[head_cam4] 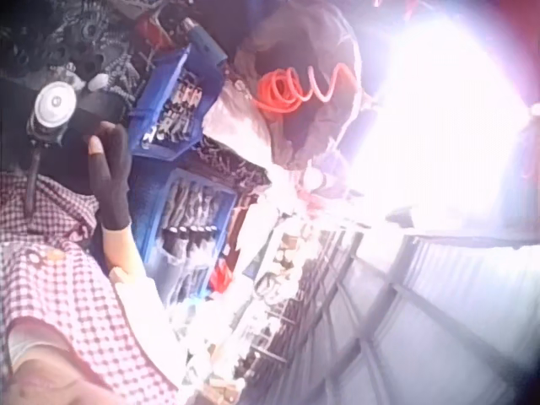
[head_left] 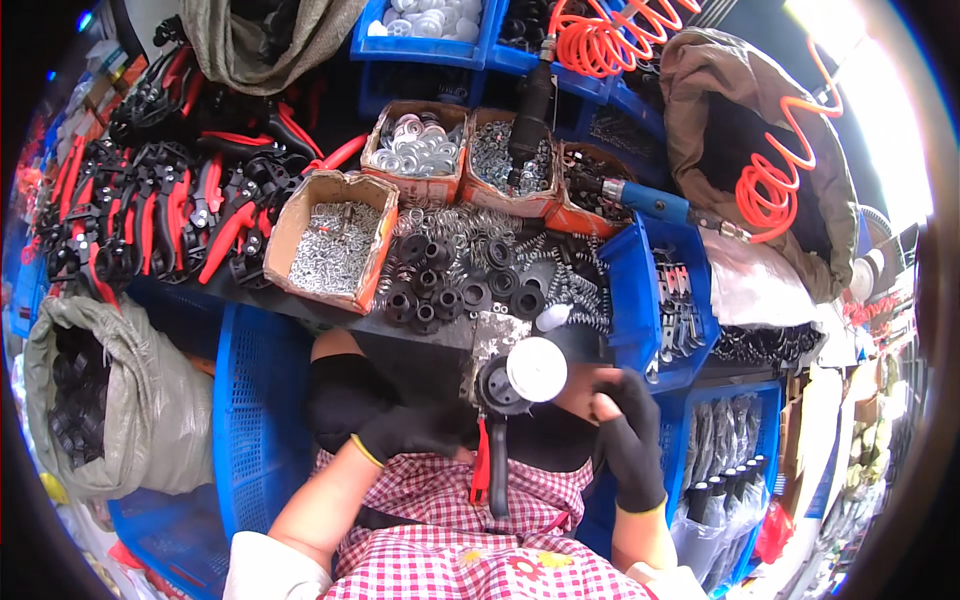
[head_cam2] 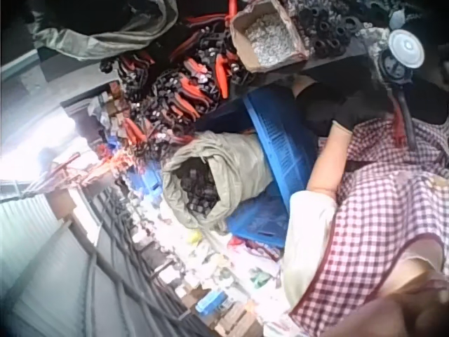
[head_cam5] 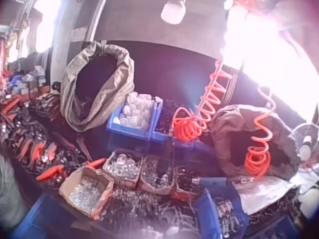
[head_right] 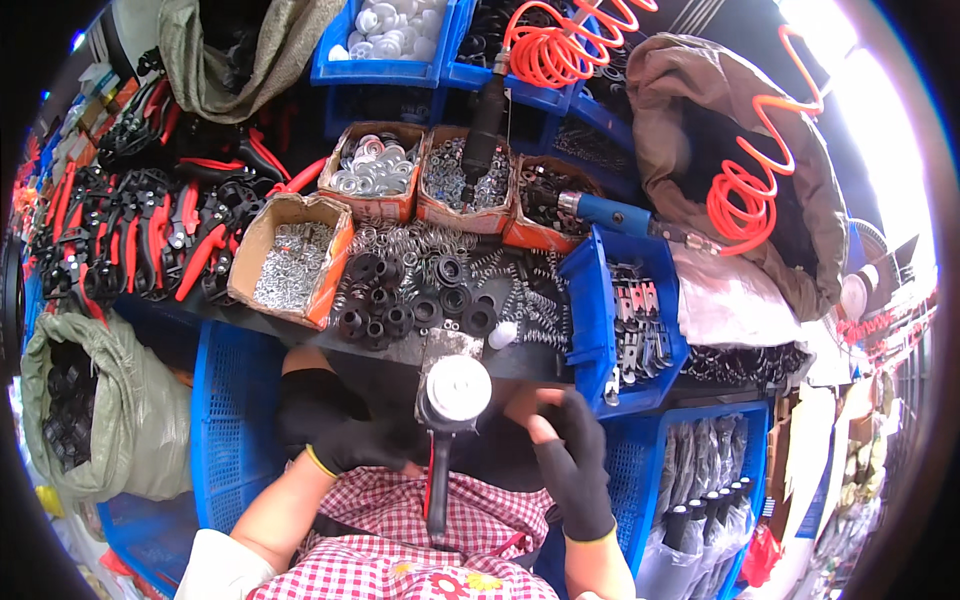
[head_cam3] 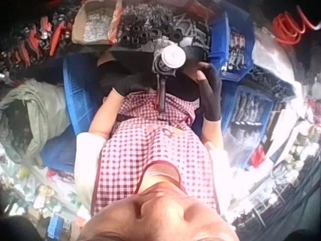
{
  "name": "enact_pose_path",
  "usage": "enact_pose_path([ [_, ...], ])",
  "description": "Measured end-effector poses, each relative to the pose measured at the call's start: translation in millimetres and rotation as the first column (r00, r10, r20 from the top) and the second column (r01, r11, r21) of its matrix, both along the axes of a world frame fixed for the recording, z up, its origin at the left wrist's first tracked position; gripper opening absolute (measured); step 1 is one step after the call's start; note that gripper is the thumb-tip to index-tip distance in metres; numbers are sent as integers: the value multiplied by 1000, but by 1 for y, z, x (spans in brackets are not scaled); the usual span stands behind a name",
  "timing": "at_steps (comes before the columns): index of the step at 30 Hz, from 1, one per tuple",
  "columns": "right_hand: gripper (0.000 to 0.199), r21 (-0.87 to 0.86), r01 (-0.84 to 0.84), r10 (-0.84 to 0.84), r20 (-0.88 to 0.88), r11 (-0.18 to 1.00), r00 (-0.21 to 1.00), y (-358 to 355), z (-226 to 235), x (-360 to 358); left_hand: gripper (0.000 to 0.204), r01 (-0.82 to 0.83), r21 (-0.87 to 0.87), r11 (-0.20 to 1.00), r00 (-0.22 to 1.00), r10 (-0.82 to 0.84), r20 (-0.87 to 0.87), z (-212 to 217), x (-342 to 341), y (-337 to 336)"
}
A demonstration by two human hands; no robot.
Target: The person assembles caulking guns by connecting handles, plungers, and barrels, securing the components with pneumatic tools, and placing each finished tool into a plastic bag and storage crate.
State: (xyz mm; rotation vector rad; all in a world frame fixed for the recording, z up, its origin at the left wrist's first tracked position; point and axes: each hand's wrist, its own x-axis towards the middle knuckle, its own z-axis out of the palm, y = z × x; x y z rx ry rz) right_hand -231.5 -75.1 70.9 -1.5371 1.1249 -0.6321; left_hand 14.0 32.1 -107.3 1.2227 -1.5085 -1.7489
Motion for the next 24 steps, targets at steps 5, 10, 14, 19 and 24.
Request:
enact_pose_path([
  [5,29,-68,-165,171,89,984,981,4,-76,15,35,-718,-60,693,695,710,-115,14,-88,12],
  [10,35,-438,-601,317,-563,669,763,27,-133,12,44,-158,135,978,906,198,-375,182,-25,28],
  [14,28,-450,-684,645,-266,575,717,26,-98,23,43,-130,-450,884,963,4,-269,221,106,132],
  [19,17,339,-753,631,412,564,658,34,-14,12,50,-864,-502,30,330,787,-522,230,117,130],
  [24,14,-668,-392,604,109,633,790,60,23,46,51,-864,-324,-386,-68,726,-685,174,83,61],
])
